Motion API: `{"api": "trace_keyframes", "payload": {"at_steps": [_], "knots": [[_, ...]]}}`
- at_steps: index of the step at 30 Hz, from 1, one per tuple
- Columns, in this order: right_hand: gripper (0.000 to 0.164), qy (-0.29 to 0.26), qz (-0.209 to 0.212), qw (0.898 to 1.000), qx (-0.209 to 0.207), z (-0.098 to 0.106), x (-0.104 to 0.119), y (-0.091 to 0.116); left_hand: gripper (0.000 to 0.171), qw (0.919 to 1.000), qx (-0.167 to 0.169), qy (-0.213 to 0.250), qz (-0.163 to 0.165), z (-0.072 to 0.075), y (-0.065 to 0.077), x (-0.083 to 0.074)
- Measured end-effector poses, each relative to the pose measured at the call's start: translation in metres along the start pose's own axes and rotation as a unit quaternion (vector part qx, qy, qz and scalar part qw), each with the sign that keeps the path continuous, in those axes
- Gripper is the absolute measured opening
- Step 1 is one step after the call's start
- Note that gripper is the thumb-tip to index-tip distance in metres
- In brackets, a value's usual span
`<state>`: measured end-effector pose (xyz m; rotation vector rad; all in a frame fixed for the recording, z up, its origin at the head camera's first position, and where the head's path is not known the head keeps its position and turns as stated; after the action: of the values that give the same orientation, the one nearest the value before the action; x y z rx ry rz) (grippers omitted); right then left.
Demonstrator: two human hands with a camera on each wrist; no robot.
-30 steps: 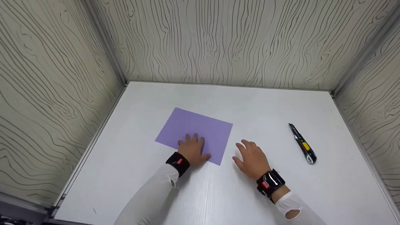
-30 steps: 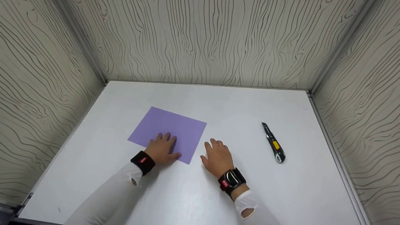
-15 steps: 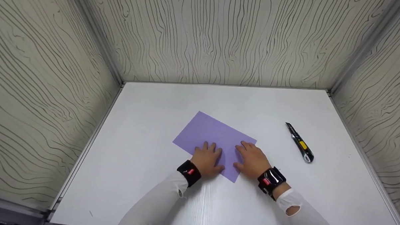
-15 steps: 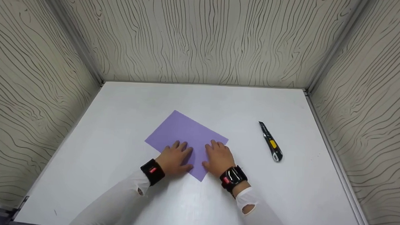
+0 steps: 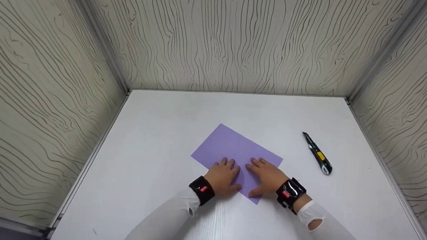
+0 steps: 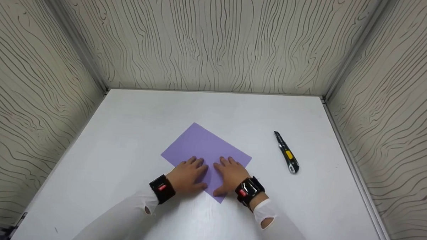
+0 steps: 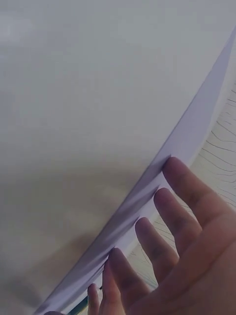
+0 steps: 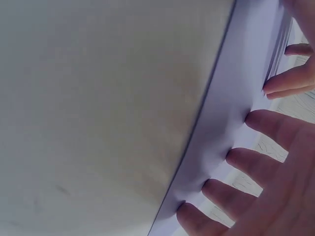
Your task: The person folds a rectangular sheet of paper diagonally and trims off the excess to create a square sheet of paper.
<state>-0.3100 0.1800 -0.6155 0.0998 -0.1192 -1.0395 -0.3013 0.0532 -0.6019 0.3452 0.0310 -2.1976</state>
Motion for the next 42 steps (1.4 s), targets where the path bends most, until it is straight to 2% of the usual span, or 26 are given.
{"api": "trace_keyframes", "payload": {"at_steps": [7,13,16,22,26,31,37,42], "knots": [[0.110,0.018,0.010,1.000,-0.003,0.006,0.004,0.011,0.077,0.9996,-0.006,0.016,0.021,0.003,0.005,0.026],[0.108,0.004,0.007,1.000,-0.006,0.010,0.007,0.017,0.072,0.9988,0.007,0.046,0.012,0.003,0.011,0.037],[0.104,-0.002,0.010,1.000,-0.019,0.012,0.007,0.018,0.068,0.9981,0.010,0.061,0.002,0.005,0.014,0.039],[0.095,0.017,0.018,0.999,-0.045,0.011,0.006,0.017,0.064,0.9975,-0.008,0.065,-0.027,0.013,0.018,0.042],[0.087,0.023,0.022,0.998,-0.054,0.013,0.004,0.014,0.048,0.9956,-0.027,0.077,-0.048,0.017,0.018,0.042],[0.078,0.012,0.026,0.999,-0.043,0.018,0.002,0.009,0.030,0.9914,-0.059,0.090,-0.074,0.023,0.019,0.040],[0.069,-0.024,0.025,0.999,-0.013,0.021,-0.005,0.005,0.019,0.9844,-0.083,0.138,-0.071,0.030,0.020,0.041],[0.059,-0.041,0.028,0.999,-0.010,0.026,-0.008,0.003,0.015,0.9839,-0.091,0.139,-0.067,0.032,0.020,0.041]]}}
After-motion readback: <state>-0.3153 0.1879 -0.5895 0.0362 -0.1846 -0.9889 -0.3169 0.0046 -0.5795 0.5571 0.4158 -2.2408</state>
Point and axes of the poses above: each hand's wrist, its own y-axis away from the middle knuckle, its own z-axis out of the back of the hand, x = y × z, the point moved 10 cm from there along -y, towards the middle knuckle, and after that the axes turned 15 degrees about y, right-handed, at the moved point
